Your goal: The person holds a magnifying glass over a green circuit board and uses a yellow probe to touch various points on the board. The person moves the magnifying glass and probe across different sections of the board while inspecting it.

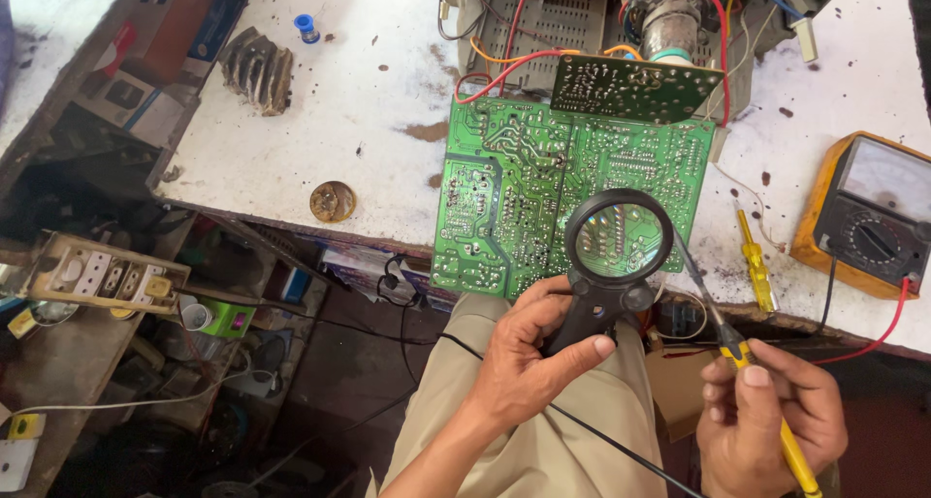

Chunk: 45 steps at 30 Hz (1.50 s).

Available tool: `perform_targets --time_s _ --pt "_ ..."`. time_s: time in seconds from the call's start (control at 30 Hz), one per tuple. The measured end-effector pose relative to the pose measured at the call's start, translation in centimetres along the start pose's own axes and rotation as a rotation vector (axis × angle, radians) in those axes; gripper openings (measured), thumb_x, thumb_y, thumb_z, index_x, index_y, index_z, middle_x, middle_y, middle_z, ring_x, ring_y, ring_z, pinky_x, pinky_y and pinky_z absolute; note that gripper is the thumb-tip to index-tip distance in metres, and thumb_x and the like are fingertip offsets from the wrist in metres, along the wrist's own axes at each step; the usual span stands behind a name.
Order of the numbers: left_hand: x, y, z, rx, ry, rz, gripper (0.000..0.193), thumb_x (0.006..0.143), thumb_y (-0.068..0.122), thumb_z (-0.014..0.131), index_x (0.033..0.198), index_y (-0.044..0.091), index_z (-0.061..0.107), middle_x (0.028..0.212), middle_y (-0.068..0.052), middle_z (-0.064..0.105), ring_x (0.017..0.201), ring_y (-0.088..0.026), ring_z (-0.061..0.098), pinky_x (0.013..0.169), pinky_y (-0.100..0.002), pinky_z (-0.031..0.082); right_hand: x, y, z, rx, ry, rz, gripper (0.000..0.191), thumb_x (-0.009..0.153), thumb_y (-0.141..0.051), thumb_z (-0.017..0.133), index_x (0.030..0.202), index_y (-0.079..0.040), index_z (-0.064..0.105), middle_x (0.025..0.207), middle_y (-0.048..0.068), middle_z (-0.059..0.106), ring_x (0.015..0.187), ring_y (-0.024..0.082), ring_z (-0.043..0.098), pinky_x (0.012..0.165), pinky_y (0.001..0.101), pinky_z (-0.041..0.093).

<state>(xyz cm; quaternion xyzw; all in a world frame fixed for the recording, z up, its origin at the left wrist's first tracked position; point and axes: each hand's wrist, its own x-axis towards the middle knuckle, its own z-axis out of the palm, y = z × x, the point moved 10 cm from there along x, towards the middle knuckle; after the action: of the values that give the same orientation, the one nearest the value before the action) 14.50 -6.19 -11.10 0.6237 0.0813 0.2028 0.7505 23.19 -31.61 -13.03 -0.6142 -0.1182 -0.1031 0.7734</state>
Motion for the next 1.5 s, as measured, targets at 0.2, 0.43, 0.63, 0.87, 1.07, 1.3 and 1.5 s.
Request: perform_targets --time_s 0.2,0.43,0.63,0.87,1.07,1.3,1.5 --pt "0.2 0.0 -0.2 0.042 0.008 0.023 0.025 0.089 0.018 0.082 0.102 -0.001 0.071 0.132 -0.01 0.062 0.104 -0.011 0.06 0.08 -0.026 0.05 0.3 -1.3 1.4 0.036 -0.025 -0.06 0.015 0.111 -0.004 0.063 0.121 0.005 0.056 0.087 0.019 0.068 0.064 0.015 0.061 0.06 0.022 0.049" --pt "0.0 -0.5 -0.1 -0.016 0.0 -0.029 0.026 0.089 0.019 0.081 0.103 0.0 0.072 0.132 -0.01 0.061 0.105 -0.012 0.06 0.079 -0.026 0.051 3.2 -3.0 2.4 -0.224 0.028 -0.303 0.025 0.106 -0.015 0.057 0.128 -0.004 0.061 0.1 0.013 0.07 0.078 0.015 0.066 0.064 0.022 0.052" --pt "0.2 0.0 -0.2 0.026 -0.003 0.022 0.025 0.089 0.018 0.081 0.103 0.0 0.072 0.131 -0.01 0.062 0.112 -0.013 0.06 0.084 -0.026 0.051 5.5 -2.2 4.8 -1.218 -0.121 -0.802 0.014 0.107 -0.005 0.074 0.121 -0.004 0.07 0.106 0.014 0.068 0.101 0.032 0.061 0.1 0.0373 0.046" --pt "0.2 -0.3 -0.3 0.056 0.012 0.029 0.027 0.088 0.02 0.083 0.103 0.001 0.072 0.121 -0.01 0.067 0.123 -0.018 0.061 0.096 -0.031 0.05 7.2 0.0 5.0 -1.232 -0.141 -0.617 0.009 0.108 -0.008 0.075 0.115 -0.005 0.07 0.1 0.012 0.068 0.092 0.029 0.057 0.096 0.0387 0.042" --pt "0.2 -0.4 -0.2 0.066 0.001 0.019 0.029 0.087 0.022 0.083 0.105 0.002 0.073 0.116 -0.009 0.07 0.128 -0.022 0.06 0.103 -0.034 0.048 5.9 -3.7 5.1 -0.663 0.024 -0.442 0.018 0.1 -0.004 0.07 0.113 -0.003 0.058 0.099 0.012 0.068 0.089 0.022 0.068 0.082 0.0356 0.057" --pt "0.2 0.1 -0.2 0.061 0.003 0.021 0.029 0.088 0.023 0.082 0.107 0.003 0.074 0.118 -0.009 0.072 0.13 -0.022 0.06 0.108 -0.035 0.047 4.1 -3.8 8.8 -0.363 -0.192 -0.429 0.033 0.105 0.009 0.078 0.122 0.006 0.05 0.111 0.019 0.065 0.101 0.023 0.072 0.089 0.0307 0.061" --pt "0.3 0.2 -0.2 0.082 0.002 0.024 0.031 0.087 0.023 0.082 0.11 0.003 0.075 0.12 -0.008 0.072 0.13 -0.021 0.061 0.108 -0.035 0.048 4.7 -1.7 10.1 -0.349 -0.264 -0.464 0.032 0.11 0.007 0.078 0.124 0.005 0.049 0.116 0.018 0.066 0.107 0.023 0.073 0.096 0.0306 0.062"
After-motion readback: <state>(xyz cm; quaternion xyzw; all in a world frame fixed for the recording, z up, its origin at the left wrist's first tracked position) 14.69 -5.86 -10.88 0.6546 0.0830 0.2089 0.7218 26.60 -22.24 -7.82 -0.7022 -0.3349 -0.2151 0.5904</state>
